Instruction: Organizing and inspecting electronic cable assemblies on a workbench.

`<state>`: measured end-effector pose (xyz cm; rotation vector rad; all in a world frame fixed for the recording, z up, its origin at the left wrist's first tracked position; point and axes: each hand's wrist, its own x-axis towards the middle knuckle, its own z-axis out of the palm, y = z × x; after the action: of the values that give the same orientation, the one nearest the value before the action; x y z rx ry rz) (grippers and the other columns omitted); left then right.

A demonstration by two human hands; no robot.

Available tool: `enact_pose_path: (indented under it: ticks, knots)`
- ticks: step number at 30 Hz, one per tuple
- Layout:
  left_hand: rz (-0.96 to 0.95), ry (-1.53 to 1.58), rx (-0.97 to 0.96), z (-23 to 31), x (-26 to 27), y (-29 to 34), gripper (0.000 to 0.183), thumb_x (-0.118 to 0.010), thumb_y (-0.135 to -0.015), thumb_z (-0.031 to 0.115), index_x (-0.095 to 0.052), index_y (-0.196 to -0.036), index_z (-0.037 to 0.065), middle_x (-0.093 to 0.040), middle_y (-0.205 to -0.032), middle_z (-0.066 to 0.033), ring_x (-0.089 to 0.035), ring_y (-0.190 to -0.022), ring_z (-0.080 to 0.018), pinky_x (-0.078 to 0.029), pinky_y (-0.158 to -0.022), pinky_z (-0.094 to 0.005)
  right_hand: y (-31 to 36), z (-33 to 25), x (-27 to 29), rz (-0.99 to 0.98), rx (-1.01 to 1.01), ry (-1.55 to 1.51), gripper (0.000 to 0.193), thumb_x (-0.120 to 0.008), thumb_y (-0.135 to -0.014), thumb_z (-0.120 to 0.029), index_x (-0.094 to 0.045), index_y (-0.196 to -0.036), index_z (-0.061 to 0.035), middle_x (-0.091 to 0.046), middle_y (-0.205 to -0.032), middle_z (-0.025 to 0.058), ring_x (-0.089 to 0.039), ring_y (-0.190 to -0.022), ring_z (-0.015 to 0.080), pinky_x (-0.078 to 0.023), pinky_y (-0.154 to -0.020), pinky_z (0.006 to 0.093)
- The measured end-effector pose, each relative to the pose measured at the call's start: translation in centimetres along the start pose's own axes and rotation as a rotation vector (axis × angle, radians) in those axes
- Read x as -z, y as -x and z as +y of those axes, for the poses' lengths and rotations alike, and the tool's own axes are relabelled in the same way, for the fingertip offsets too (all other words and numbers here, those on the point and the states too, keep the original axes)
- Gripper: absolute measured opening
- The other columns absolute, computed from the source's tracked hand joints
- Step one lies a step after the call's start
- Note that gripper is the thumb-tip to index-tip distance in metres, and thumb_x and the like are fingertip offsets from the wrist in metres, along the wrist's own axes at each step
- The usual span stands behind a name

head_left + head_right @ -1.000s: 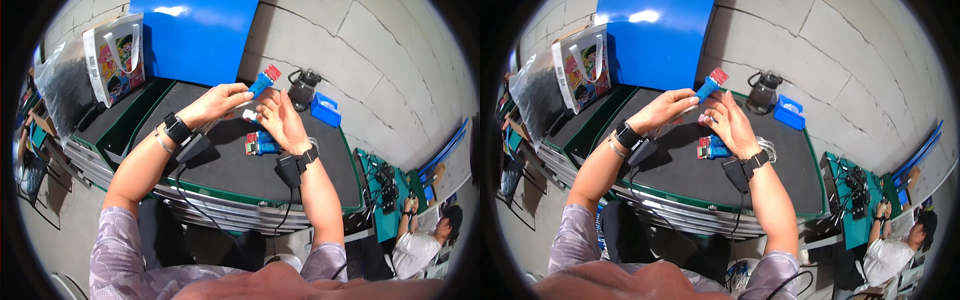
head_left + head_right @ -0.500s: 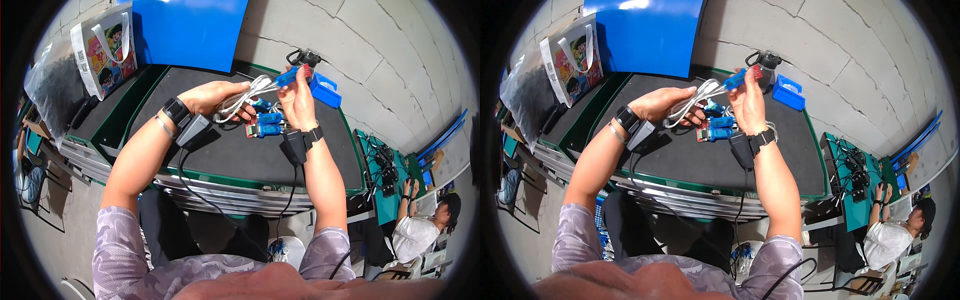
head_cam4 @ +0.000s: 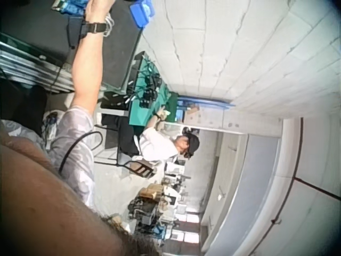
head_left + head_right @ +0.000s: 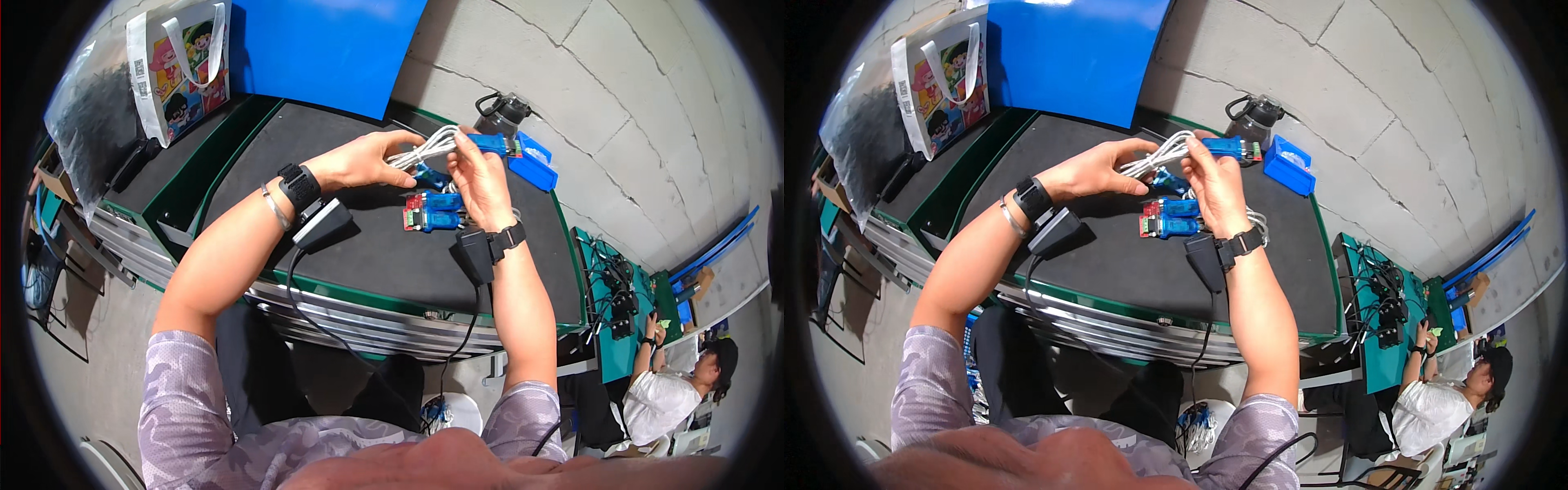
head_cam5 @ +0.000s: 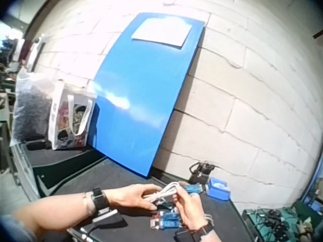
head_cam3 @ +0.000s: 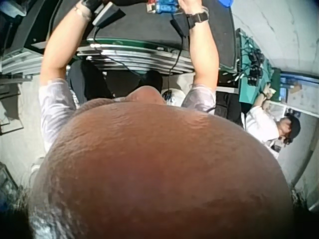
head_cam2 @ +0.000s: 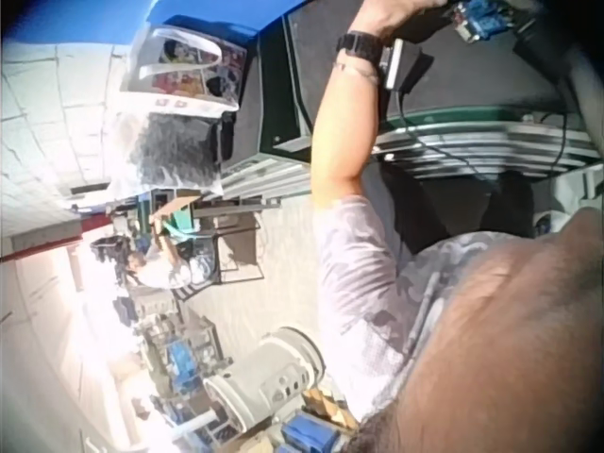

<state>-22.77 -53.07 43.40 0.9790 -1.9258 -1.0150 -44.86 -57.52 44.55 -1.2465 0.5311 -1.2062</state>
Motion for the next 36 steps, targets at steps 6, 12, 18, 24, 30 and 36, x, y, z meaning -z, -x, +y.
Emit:
enact_pose_path:
  ticks: [6, 12, 18, 24, 30, 36]
  knots:
    - [0.170, -0.166, -0.027, 0.6, -0.1, 0.0, 0.039, -0.074, -0.084, 0.012, -0.061, -0.120, 0.002, -0.068, -0.106, -0.0078, -0.063, -0.098, -0.0148, -0.048, -0.089, -0.0313, -0.5, -0.5, 0.5, -0.011, 0.104, -0.181, 0.033, -0.069, -0.090, -0.016, -0.054, -0.116, -0.0033, -0.063, -0.095, 0.0022, -0.059, -0.087, 0.0091, -0.048, -0.074, 0.0223]
    - [0.417, -0.411, -0.235, 0.7, 0.4, 0.2, 0.044, -0.077, -0.079, 0.015, -0.062, -0.118, 0.003, -0.067, -0.108, -0.0130, -0.066, -0.098, -0.0237, -0.051, -0.084, -0.0351, -0.4, 0.4, 0.6, 0.009, -0.055, -0.035, 0.027, -0.073, -0.089, -0.020, -0.060, -0.109, -0.0064, -0.064, -0.094, 0.0019, -0.062, -0.082, 0.0104, -0.051, -0.071, 0.0216]
    - [0.331, -0.230, -0.253, 1.0, 0.3, 0.4, 0.044, -0.075, -0.085, 0.028, -0.061, -0.118, 0.002, -0.069, -0.089, -0.0108, -0.066, -0.079, -0.0189, -0.053, -0.074, -0.0328, -0.1, 0.2, 0.0, -0.017, 0.047, -0.029, 0.029, -0.072, -0.089, -0.014, -0.059, -0.113, -0.0067, -0.064, -0.098, 0.0020, -0.063, -0.083, 0.0103, -0.052, -0.070, 0.0208]
    - [0.069, 0.172, 0.023, 0.8, 0.1, 0.5, 0.047, -0.045, -0.102, 0.046, -0.065, -0.103, 0.003, -0.066, -0.076, -0.0044, -0.058, -0.061, -0.0101, -0.048, -0.059, -0.0240, -0.7, 0.8, 1.2, -0.019, 0.048, 0.010, 0.020, -0.072, -0.089, -0.017, -0.062, -0.103, -0.0080, -0.064, -0.094, 0.0005, -0.062, -0.080, 0.0095, -0.051, -0.069, 0.0197]
    - [-0.085, 0.362, 0.094, 0.3, 0.4, 0.3, 0.049, -0.041, -0.102, 0.047, -0.063, -0.104, 0.004, -0.064, -0.076, -0.0029, -0.058, -0.062, -0.0096, -0.048, -0.060, -0.0230, -0.6, 0.3, 1.0, -0.003, 0.041, 0.031, 0.017, -0.071, -0.090, -0.021, -0.063, -0.098, -0.0081, -0.064, -0.087, -0.0016, -0.060, -0.072, 0.0068, -0.050, -0.065, 0.0185]
    - [-0.204, 0.401, 0.112, -0.2, 0.4, 0.4, 0.056, -0.037, -0.102, 0.052, -0.059, -0.118, 0.002, -0.066, -0.101, -0.0089, -0.063, -0.094, -0.0166, -0.050, -0.087, -0.0310, -0.2, 0.6, -0.1, -0.073, 0.071, 0.049, 0.023, -0.064, -0.095, -0.030, -0.064, -0.094, -0.0075, -0.063, -0.087, -0.0016, -0.056, -0.072, 0.0058, -0.044, -0.062, 0.0202]
